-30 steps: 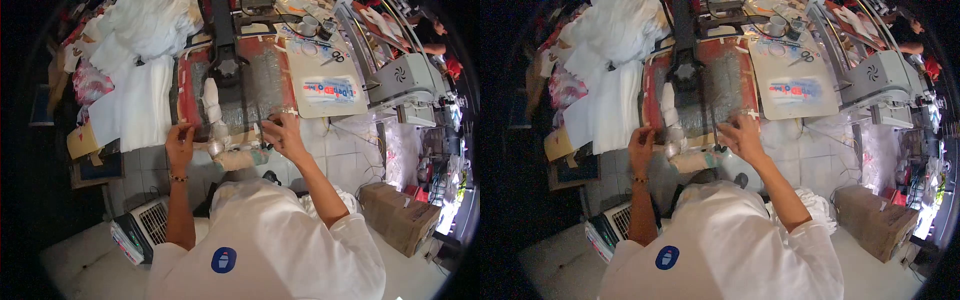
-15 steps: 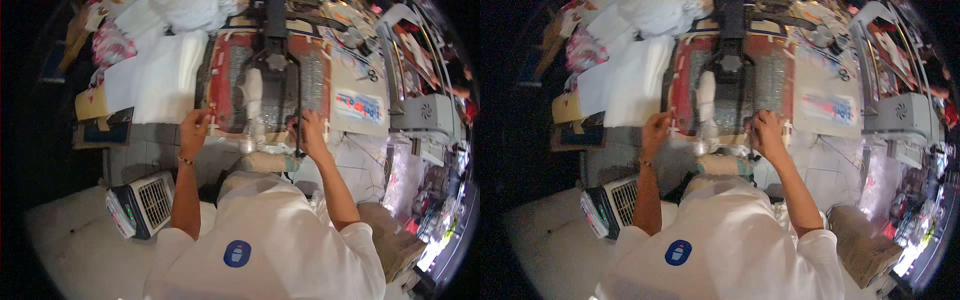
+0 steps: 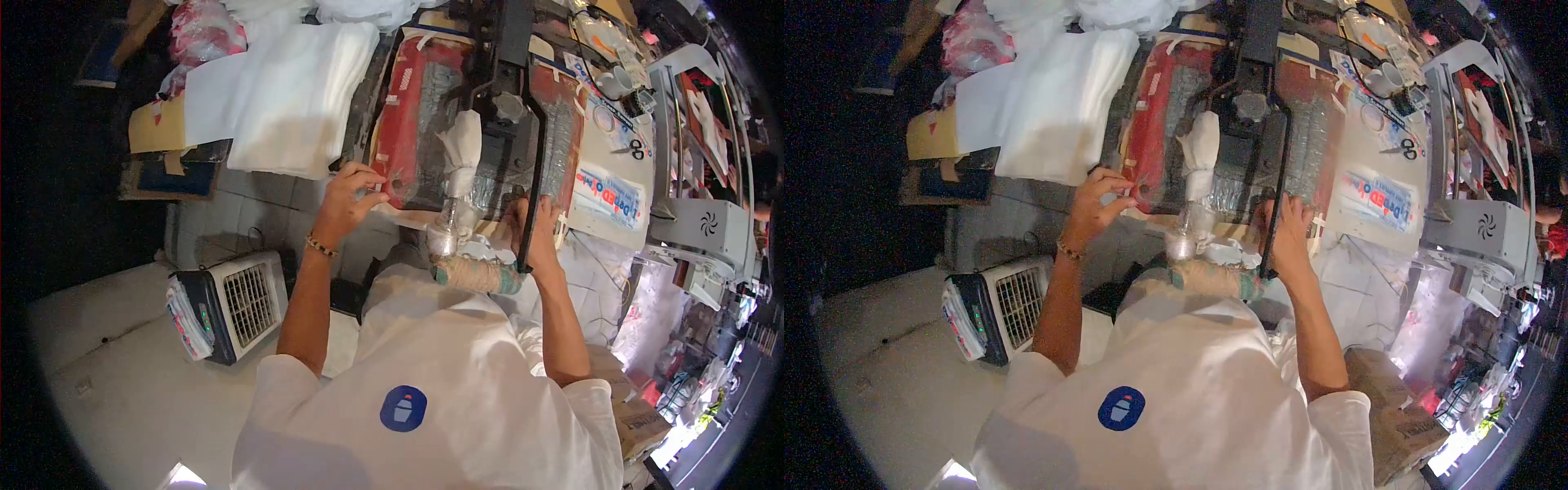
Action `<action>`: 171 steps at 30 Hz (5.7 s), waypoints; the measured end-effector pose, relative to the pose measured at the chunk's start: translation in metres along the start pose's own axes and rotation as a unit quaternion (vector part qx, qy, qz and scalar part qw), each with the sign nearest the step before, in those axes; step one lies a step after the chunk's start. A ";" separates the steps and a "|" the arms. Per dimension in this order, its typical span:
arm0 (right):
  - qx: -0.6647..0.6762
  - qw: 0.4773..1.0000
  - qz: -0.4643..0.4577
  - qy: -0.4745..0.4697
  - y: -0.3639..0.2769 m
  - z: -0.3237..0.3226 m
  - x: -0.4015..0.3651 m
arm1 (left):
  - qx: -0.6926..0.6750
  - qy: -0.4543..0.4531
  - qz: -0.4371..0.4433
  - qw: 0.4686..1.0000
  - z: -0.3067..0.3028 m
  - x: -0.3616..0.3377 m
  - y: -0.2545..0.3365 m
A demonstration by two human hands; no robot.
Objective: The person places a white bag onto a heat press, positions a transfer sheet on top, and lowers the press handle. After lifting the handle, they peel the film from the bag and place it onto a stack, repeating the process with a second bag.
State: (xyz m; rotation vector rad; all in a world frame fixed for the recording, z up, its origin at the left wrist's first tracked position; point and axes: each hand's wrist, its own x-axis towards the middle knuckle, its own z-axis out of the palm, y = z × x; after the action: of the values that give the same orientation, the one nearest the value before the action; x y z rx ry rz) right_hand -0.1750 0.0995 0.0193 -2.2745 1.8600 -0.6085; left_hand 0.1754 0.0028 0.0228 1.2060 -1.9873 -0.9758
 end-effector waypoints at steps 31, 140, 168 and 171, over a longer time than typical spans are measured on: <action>0.081 0.992 0.024 0.092 -0.005 -0.018 -0.026 | 0.127 0.064 0.141 0.980 0.161 0.034 0.093; 0.016 0.988 0.075 0.136 -0.002 -0.009 0.003 | 0.212 0.099 0.141 0.962 0.081 0.045 0.019; -0.073 0.985 -0.070 0.137 -0.114 -0.058 -0.020 | -0.222 -0.030 -0.195 0.955 0.091 0.171 0.115; -0.011 0.996 -0.010 -0.092 -0.119 -0.060 -0.011 | -0.226 -0.014 -0.190 0.955 0.091 0.175 0.111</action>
State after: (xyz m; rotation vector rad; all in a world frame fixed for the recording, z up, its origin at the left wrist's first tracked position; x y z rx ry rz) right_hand -0.0923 0.1452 0.1136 -2.2783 1.7678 -0.3678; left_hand -0.0178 -0.0964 0.0874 1.3293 -1.4533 -1.5441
